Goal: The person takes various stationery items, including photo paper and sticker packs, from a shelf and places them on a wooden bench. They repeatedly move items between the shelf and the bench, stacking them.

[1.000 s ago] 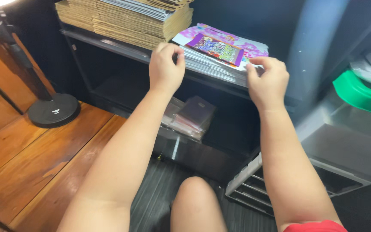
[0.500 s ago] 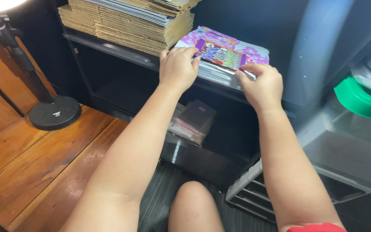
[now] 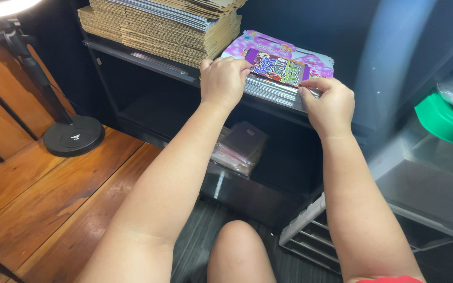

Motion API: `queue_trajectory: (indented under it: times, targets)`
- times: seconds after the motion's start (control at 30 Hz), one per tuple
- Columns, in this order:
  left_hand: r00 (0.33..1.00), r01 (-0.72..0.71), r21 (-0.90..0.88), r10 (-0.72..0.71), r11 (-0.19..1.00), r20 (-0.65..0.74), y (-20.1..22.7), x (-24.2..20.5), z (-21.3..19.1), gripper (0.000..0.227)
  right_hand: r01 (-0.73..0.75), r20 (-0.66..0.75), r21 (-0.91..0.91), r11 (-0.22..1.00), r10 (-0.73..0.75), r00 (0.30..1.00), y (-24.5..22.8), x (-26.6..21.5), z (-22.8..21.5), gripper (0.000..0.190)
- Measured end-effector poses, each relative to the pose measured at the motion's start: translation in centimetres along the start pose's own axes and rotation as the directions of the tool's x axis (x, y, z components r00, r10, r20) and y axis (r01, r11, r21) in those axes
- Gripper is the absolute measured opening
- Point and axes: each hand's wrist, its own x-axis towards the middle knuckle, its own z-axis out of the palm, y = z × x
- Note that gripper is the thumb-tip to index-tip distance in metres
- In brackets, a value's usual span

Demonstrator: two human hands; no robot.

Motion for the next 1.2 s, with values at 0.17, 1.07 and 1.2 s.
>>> queue_trajectory:
  times: [0.17, 1.07, 1.2]
  targets:
    - [1.000, 0.006, -0.022, -0.006, 1.000, -0.031, 0.1, 0.0, 0.3, 0.012, -0.024, 0.002, 0.049, 0.999, 0.023, 1.000, 0.2, 0.0, 0.0, 0.019]
    - [0.817, 0.396, -0.908, -0.505, 0.138, 0.280, 5.7, -4.8, -4.5, 0.035, -0.265, 0.007, 0.814, 0.517, 0.448, 0.894, -0.9, -3.5, -0.3, 0.020]
    - [0.778, 0.441, -0.897, -0.493, -0.013, 0.389, 6.6, -4.8, -4.9, 0.053, -0.298, 0.041, 0.832, 0.468, 0.483, 0.875, -0.2, -3.8, -0.4, 0.026]
